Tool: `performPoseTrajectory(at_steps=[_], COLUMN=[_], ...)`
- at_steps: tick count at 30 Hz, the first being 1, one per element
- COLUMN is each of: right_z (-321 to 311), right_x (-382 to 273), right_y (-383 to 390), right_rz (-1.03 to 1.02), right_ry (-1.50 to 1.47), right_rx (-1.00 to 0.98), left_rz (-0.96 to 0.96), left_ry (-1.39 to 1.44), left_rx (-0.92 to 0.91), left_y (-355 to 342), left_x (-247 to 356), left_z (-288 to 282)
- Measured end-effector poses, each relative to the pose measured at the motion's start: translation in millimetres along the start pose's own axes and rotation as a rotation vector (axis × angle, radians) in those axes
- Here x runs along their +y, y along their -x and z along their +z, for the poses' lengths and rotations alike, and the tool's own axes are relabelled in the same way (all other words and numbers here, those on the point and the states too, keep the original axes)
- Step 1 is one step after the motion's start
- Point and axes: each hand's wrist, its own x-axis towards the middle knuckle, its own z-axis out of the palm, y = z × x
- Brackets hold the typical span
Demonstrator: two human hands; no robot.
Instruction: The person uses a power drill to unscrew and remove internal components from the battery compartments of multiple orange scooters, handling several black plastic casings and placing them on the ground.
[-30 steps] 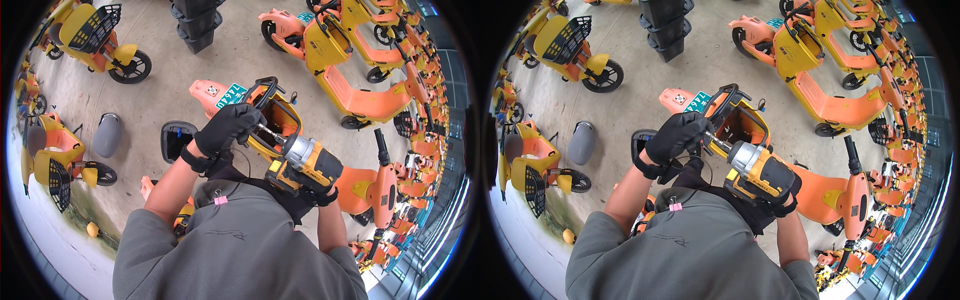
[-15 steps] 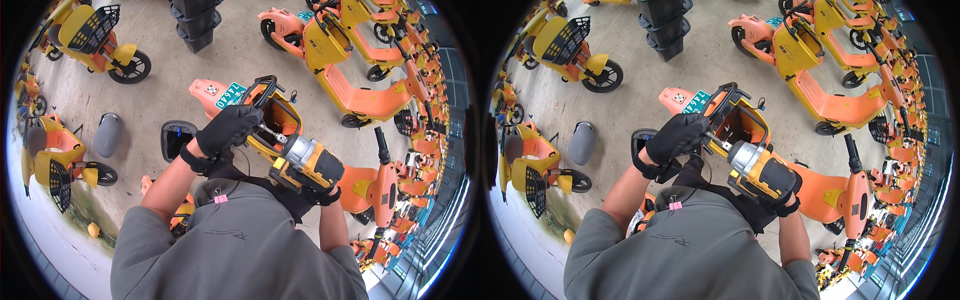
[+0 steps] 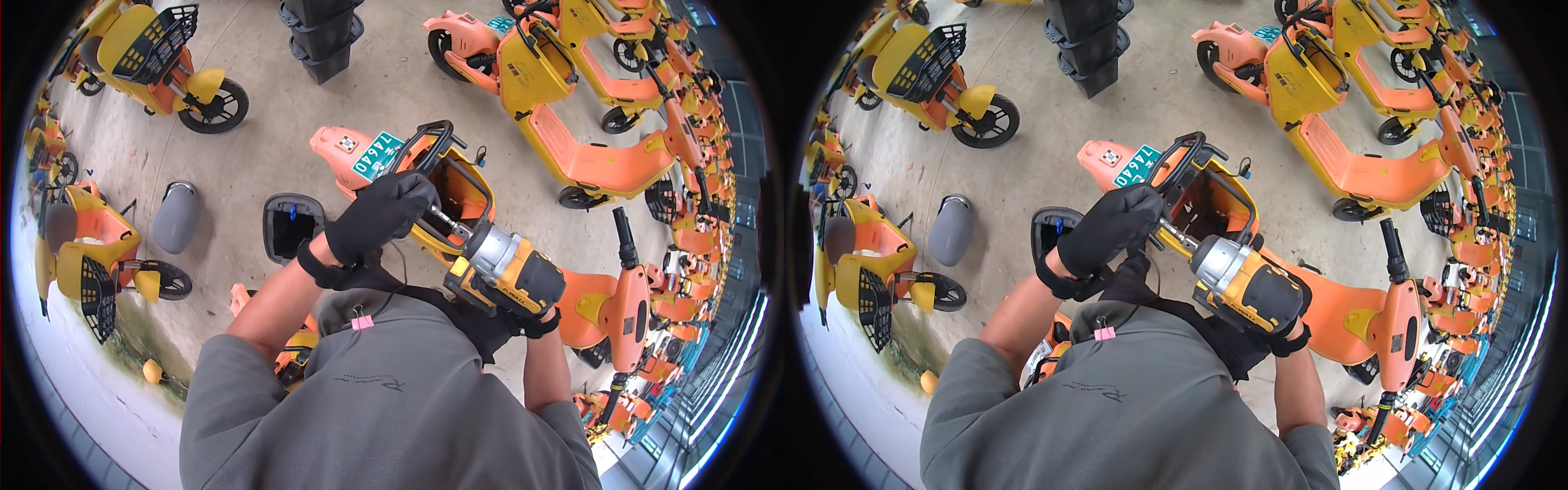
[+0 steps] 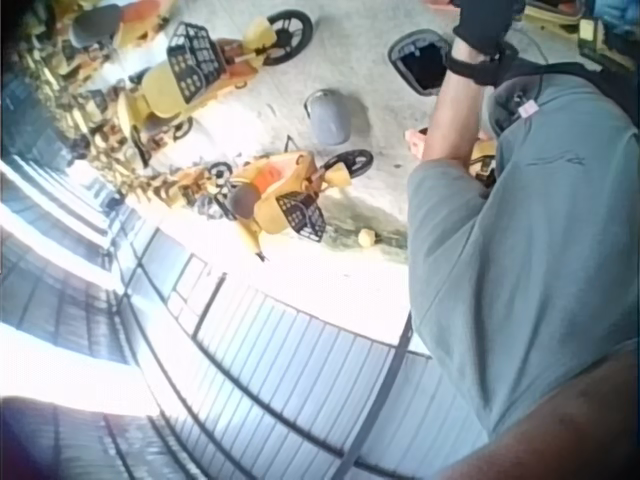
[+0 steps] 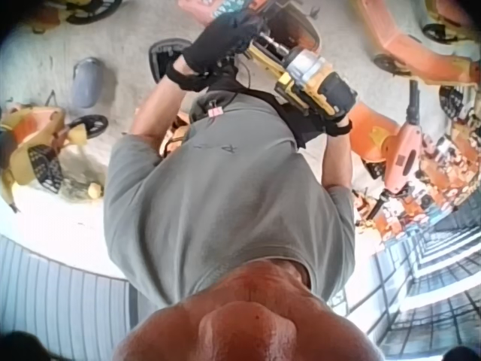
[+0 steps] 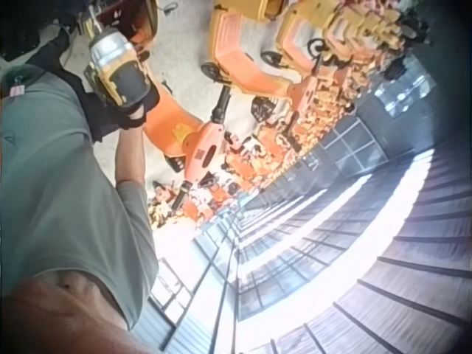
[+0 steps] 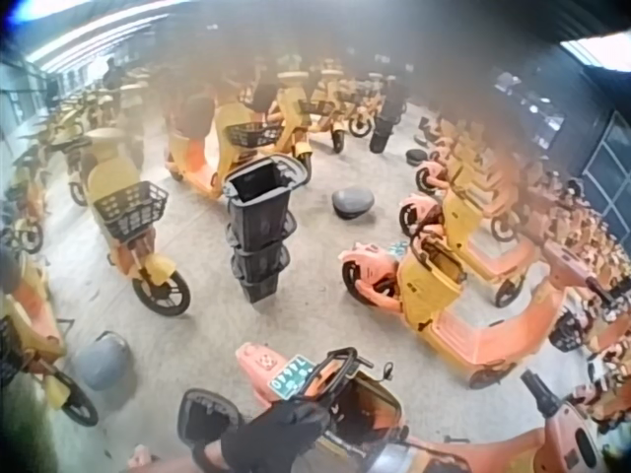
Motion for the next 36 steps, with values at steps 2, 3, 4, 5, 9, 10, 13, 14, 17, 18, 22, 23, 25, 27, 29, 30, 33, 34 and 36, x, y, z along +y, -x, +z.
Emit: performPoseTrajectory(at_steps=[2, 3, 4, 5, 9, 10, 13, 14, 17, 18, 22, 23, 25, 27, 29, 30, 33, 34, 36], right_z=[1, -5, -8, -12, -7, -6, -7, -9, -9, -5, -15, -18, -18, -17, -19, -17, -13, -12, -12], right_x=[-6, 0, 4, 8, 9, 6, -2, -4, -11, -14, 2, 5, 7, 8, 15, 13, -7, -14, -23], right_y=[1, 1, 1, 1, 3, 4, 6, 7, 8, 5, -1, 1, 9, 14, 20, 22, 18, 16, 10], right_rz=[0.033, -0.029, -0.059, -0.092, -0.041, -0.051, -0.031, -0.014, 0.021, 0.134, -0.276, -0.466, -0.069, 0.247, 0.128, 0.109, 0.175, 0.174, 0.145], right_ry=[0.036, 0.31, 0.447, 0.586, 0.477, 0.434, 0.124, -0.009, -0.276, -0.451, 0.549, 0.933, 0.551, 0.281, -0.338, -0.509, -0.817, -0.804, -0.657], right_rx=[0.059, 0.087, 0.097, 0.116, 0.084, 0.074, -0.071, -0.137, -0.265, -0.207, -0.23, -0.214, -0.134, -0.054, -0.125, -0.151, -0.204, -0.203, -0.184], left_rz=[0.112, 0.224, 0.225, 0.173, 0.032, 0.032, -0.083, -0.071, -0.072, -0.083, -0.036, 0.01, 0.055, 0.213, 0.142, 0.068, -0.105, -0.107, 0.122], left_ry=[0.035, 0.071, 0.07, 0.011, 0.02, 0.018, 0.006, 0.006, 0.025, 0.043, 0.082, 0.089, 0.094, -0.073, -0.098, -0.125, -0.108, -0.106, 0.03], left_rx=[0.039, 0.079, 0.076, 0.07, 0.058, 0.059, 0.078, 0.081, 0.062, 0.043, 0.033, 0.064, 0.094, 0.108, 0.058, 0.008, -0.011, -0.014, 0.022], left_y=[3, 2, 1, 0, 2, 3, 7, 8, 8, 8, 9, 10, 10, 9, 5, 5, 10, 10, 10], left_x=[-4, -5, -3, 1, 5, 8, 15, 15, 16, 16, 3, -1, -1, 3, 4, 3, 11, 6, -7], left_z=[8, 11, 9, 3, 2, 2, 2, 2, 2, 2, 8, 13, 17, 18, 13, 10, 9, 12, 18])
